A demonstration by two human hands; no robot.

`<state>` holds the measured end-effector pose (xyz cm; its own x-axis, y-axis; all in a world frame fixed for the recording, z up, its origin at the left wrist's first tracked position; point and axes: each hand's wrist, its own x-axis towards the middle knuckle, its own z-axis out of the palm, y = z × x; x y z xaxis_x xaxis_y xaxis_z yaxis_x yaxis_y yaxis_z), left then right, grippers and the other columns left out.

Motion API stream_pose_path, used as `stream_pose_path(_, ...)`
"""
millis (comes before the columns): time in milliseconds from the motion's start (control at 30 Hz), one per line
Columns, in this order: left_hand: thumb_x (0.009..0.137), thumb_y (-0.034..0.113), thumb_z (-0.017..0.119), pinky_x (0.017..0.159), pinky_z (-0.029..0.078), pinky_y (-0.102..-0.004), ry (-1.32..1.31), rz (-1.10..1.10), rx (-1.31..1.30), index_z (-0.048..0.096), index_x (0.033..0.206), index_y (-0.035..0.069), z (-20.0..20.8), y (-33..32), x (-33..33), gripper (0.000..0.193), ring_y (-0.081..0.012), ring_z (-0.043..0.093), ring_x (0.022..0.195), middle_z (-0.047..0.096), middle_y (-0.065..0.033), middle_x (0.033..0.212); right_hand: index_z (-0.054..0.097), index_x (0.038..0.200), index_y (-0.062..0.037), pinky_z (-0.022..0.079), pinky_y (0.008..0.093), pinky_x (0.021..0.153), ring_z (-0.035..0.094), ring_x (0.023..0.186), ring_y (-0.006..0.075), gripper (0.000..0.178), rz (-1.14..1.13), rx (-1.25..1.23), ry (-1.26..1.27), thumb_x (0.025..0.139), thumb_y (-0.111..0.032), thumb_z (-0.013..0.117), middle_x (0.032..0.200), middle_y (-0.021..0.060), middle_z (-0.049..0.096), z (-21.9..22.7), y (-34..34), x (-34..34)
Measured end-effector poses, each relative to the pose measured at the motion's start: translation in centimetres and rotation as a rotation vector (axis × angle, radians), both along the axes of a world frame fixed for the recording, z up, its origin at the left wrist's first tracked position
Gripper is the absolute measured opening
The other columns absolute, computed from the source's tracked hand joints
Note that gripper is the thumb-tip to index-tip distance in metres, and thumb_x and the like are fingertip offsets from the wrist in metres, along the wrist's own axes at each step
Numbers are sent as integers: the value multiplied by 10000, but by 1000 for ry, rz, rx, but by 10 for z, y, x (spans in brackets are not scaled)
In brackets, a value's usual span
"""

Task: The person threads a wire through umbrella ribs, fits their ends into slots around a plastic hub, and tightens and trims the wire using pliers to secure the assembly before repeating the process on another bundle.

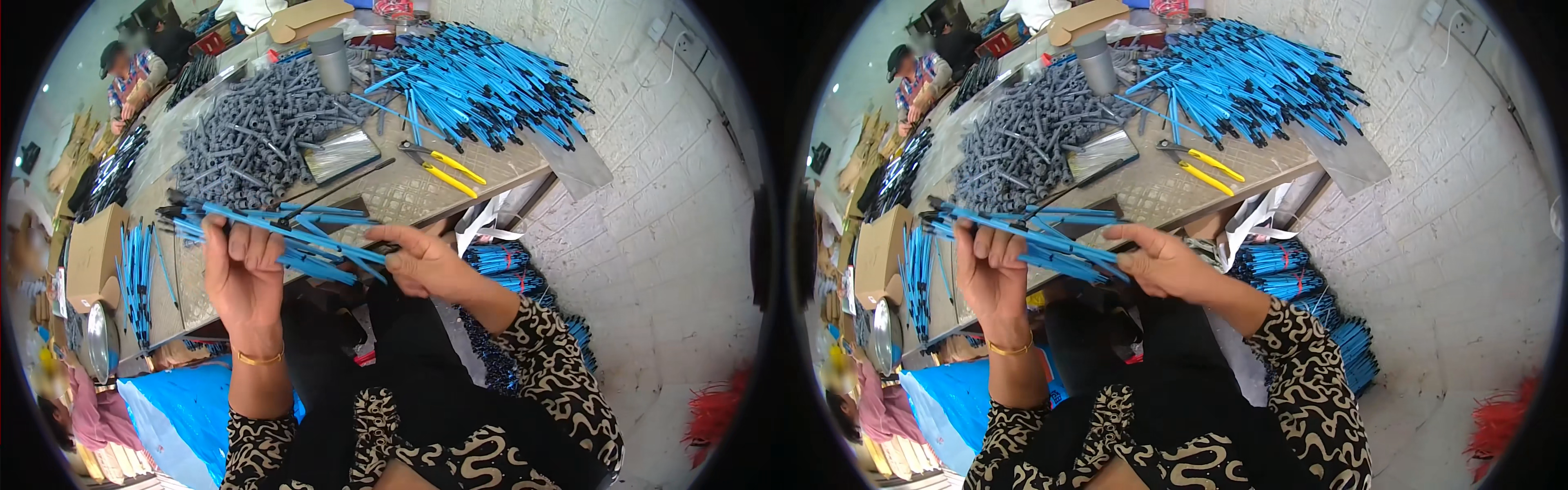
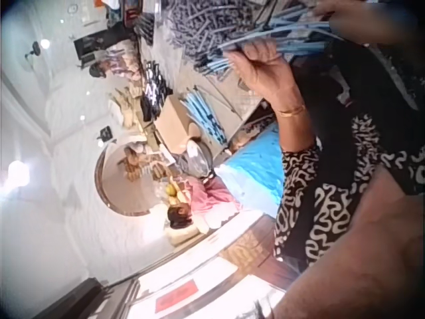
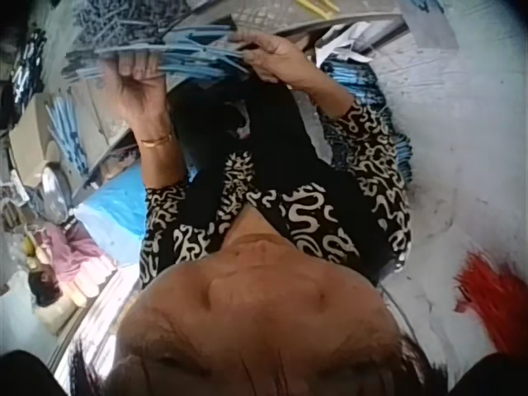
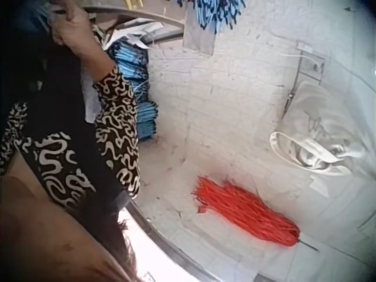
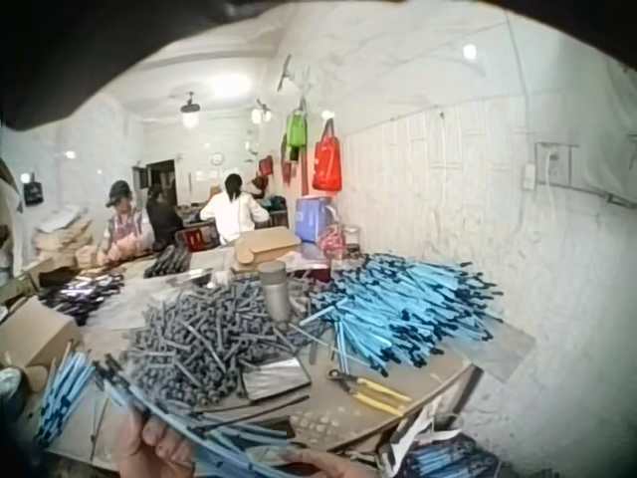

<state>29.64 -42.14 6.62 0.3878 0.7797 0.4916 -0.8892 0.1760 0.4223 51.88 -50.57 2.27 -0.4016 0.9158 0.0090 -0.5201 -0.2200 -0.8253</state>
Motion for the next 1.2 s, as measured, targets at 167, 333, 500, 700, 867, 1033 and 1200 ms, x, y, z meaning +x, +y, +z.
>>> stream_pose_path(167,913,144,455,532,397,-264,93,-37,-51,461,1010,44,29,-33,-9,140,-144,445,540,604,-135,912,554,1092,-110,463,364,661,568,793,227,284,-689,758,-1405,851,-259,539,870,103,590,-8,82,75)
stream_pose_path(333,902,97,452,537,439,-295,341,-112,153,471,1094,24,21,-36,-11,206,-188,542,595,606,-203,960,599,882,-70,458,388,681,550,835,299,244,-699,677,-2187,814,-299,551,899,140,577,-20,146,138)
stream_pose_path(500,889,71,457,680,492,-346,564,-52,-105,497,1047,9,24,-41,-23,174,-283,614,814,593,-241,1015,568,756,-24,417,371,557,512,576,280,299,-740,496,-1646,857,-300,514,655,152,532,-2,143,123)
stream_pose_path(700,874,54,486,826,464,-354,557,294,-335,508,955,29,13,-4,-14,87,-295,587,970,583,-210,1065,444,654,-11,342,348,472,399,506,276,317,-741,662,-1190,858,-238,530,564,138,437,17,62,37)
stream_pose_path(867,809,65,620,761,468,-304,283,599,-354,535,920,43,3,19,11,142,-208,601,851,613,-134,956,441,593,-68,343,367,449,429,495,277,240,-570,1227,-1122,739,-128,622,553,86,383,-1,13,-16)
stream_pose_path(1033,805,79,626,663,473,-266,329,704,-263,551,885,40,-2,22,8,116,-164,596,734,620,-98,850,501,698,-76,351,377,447,449,510,276,105,-471,1286,-1109,748,-112,585,604,100,444,-7,-4,-23)
stream_pose_path(1200,803,100,615,627,445,-258,468,624,-259,547,892,64,-2,11,-7,117,-137,532,656,561,-39,733,543,926,-46,406,342,513,510,567,259,152,-654,987,-1055,785,-98,567,686,111,529,-13,-6,-12)
